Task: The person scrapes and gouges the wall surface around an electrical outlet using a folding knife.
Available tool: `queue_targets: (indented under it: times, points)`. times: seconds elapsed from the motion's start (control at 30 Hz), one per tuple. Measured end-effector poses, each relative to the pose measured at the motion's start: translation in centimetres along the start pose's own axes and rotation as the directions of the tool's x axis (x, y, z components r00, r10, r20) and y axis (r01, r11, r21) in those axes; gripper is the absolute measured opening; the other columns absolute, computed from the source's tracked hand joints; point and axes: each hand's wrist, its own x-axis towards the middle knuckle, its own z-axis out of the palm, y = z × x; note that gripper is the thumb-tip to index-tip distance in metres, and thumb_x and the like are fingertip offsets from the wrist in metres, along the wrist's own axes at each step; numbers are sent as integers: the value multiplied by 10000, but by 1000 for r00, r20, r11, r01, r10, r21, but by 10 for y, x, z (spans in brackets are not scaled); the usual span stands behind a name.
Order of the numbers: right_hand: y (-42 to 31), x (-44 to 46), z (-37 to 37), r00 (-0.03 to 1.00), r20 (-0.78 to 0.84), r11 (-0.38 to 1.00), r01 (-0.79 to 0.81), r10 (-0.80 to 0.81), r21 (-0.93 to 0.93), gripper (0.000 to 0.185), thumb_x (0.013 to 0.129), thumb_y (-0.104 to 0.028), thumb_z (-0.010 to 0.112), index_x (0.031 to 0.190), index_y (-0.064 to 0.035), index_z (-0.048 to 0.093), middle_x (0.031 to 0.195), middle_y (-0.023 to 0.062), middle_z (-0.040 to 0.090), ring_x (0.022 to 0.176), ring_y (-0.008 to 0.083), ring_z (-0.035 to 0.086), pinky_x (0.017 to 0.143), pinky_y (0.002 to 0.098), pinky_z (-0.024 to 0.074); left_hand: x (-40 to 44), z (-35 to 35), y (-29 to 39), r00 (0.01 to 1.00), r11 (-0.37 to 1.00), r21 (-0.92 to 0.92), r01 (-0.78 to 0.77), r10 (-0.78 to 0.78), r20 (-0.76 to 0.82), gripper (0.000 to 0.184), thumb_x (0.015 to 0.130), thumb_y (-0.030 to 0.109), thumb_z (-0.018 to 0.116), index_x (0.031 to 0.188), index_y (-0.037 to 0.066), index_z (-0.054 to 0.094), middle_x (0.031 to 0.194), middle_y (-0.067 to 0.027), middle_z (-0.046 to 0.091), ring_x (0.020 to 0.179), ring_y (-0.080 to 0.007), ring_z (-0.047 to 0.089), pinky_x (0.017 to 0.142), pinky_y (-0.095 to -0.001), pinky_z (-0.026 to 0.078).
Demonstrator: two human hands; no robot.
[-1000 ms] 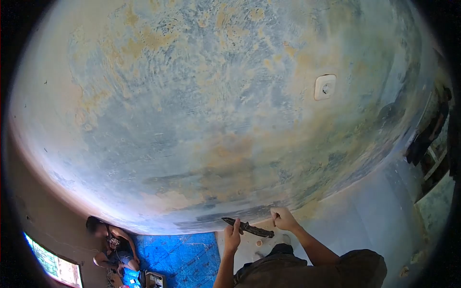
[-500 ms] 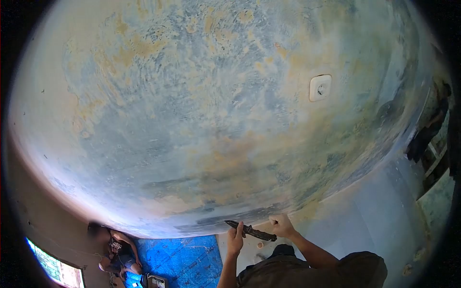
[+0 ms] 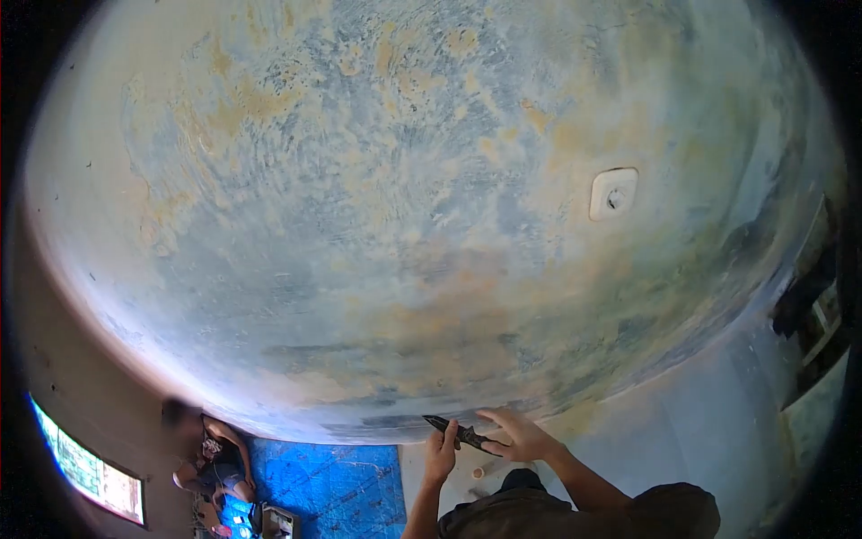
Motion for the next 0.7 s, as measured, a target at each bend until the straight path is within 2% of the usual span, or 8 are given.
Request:
queue_targets:
  times: [0.03, 0.13, 0.23, 0.33, 0.43, 0.5, 0.6, 0.7]
  points:
    - [2, 2, -4, 998, 62, 1000, 9, -10, 16, 596, 933, -354, 619, 1405, -45, 426, 1340, 251, 505, 1155, 412, 560, 963, 437, 466, 2, 5, 4, 1000, 1000, 4, -9, 9, -14, 513, 1014, 374, 521, 647, 19, 563, 565, -19, 510, 546, -111, 479, 519, -302, 366]
    - [9, 5, -9, 985, 139, 985, -116, 98, 126, 617, 936, -364, 624, 1408, -31, 409, 1312, 259, 528, 1128, 412, 571, 933, 445, 472, 10, 20, 13, 999, 999, 19, -29, 30, -33, 516, 1015, 370, 519, 647, 12, 563, 559, -27, 513, 540, -125, 484, 519, -311, 369]
    - [17, 11, -24, 965, 219, 981, -166, 141, 102, 616, 936, -353, 631, 1406, -23, 409, 1219, 270, 587, 1054, 409, 609, 872, 448, 489, 21, 32, 19, 998, 998, 35, -47, 48, -29, 517, 1016, 366, 515, 643, 12, 564, 556, -34, 520, 535, -138, 490, 520, -320, 373]
    - [25, 21, -41, 960, 232, 970, -192, 155, 147, 580, 924, -317, 650, 1366, -4, 442, 1082, 261, 640, 950, 400, 644, 803, 449, 498, 28, 47, 27, 995, 995, 75, -62, 67, -71, 514, 1016, 359, 516, 640, 12, 563, 552, -40, 520, 531, -145, 494, 525, -330, 383]
    - [42, 24, -50, 989, 131, 990, -82, 67, 116, 459, 878, -212, 699, 1250, -1, 532, 924, 226, 664, 840, 402, 658, 728, 415, 504, 34, 57, 36, 993, 987, 157, -46, 62, -97, 496, 1016, 341, 521, 653, 6, 562, 556, -47, 521, 539, -152, 502, 540, -338, 397]
    - [51, 28, -59, 987, 153, 990, -75, 57, 116, 425, 891, -224, 685, 1215, 18, 552, 974, 232, 663, 864, 393, 663, 738, 429, 510, 38, 61, 36, 993, 980, 198, -10, 34, -116, 475, 1015, 325, 527, 671, 0, 566, 572, -55, 529, 561, -156, 514, 559, -339, 407]
    - [48, 38, -73, 995, 100, 990, -40, 27, 136, 388, 887, -210, 692, 1168, 32, 577, 981, 230, 667, 862, 385, 670, 736, 424, 518, 39, 70, 57, 973, 989, 64, -131, 141, -185, 438, 1015, 300, 530, 707, -8, 577, 604, -66, 543, 602, -160, 525, 587, -333, 412]
    - [47, 51, -75, 998, 15, 992, 51, -53, 116, 374, 875, -193, 709, 1145, 37, 589, 946, 220, 676, 833, 354, 683, 724, 399, 522, 42, 67, 78, 961, 990, 34, -135, 139, -238, 407, 1012, 277, 541, 719, -5, 563, 628, -50, 524, 636, -126, 490, 602, -305, 398]
